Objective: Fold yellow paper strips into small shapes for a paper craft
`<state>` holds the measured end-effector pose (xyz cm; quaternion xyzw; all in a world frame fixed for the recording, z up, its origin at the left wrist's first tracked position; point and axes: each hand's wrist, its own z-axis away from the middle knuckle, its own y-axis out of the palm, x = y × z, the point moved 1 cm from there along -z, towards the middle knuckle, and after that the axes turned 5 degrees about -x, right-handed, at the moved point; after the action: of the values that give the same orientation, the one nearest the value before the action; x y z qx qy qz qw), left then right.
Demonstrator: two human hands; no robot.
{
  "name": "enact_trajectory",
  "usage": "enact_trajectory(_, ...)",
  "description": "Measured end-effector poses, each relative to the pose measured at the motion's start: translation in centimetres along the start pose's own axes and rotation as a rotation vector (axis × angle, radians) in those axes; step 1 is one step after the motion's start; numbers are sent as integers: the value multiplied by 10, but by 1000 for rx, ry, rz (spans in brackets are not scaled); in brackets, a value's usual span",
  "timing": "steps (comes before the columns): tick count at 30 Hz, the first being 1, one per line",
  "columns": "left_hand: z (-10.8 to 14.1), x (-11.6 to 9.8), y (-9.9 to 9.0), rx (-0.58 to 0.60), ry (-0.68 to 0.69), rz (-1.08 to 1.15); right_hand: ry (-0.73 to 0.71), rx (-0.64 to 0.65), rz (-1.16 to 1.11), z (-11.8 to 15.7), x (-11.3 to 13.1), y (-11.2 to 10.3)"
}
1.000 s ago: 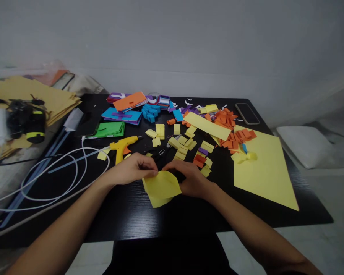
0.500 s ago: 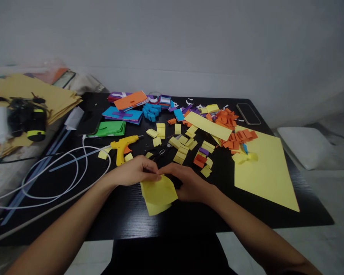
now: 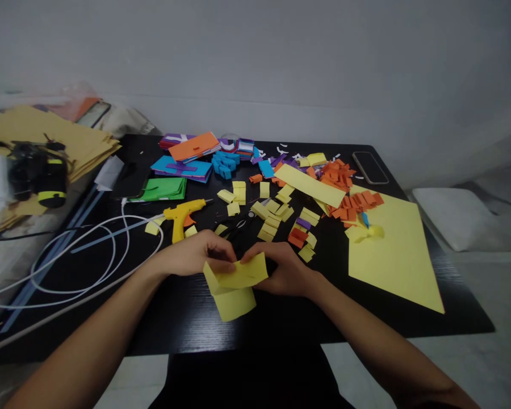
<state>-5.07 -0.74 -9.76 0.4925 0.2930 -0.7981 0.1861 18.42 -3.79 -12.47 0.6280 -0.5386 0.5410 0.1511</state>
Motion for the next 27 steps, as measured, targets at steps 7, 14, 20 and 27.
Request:
enact_trajectory(7, 0, -1, -7, -25, 48, -36, -47, -33, 7, 0, 3, -2)
enact_trajectory(14, 2, 0, -10, -22, 69, -73, -99, -30, 24, 0, 4, -2)
enact_trajectory(20, 4, -5, -11, -30, 107, -74, -126, -18, 41, 0, 3, -2)
enact_trajectory(27, 6, -3, -6, -60, 62, -29, -173, -15, 41, 1, 5, 0)
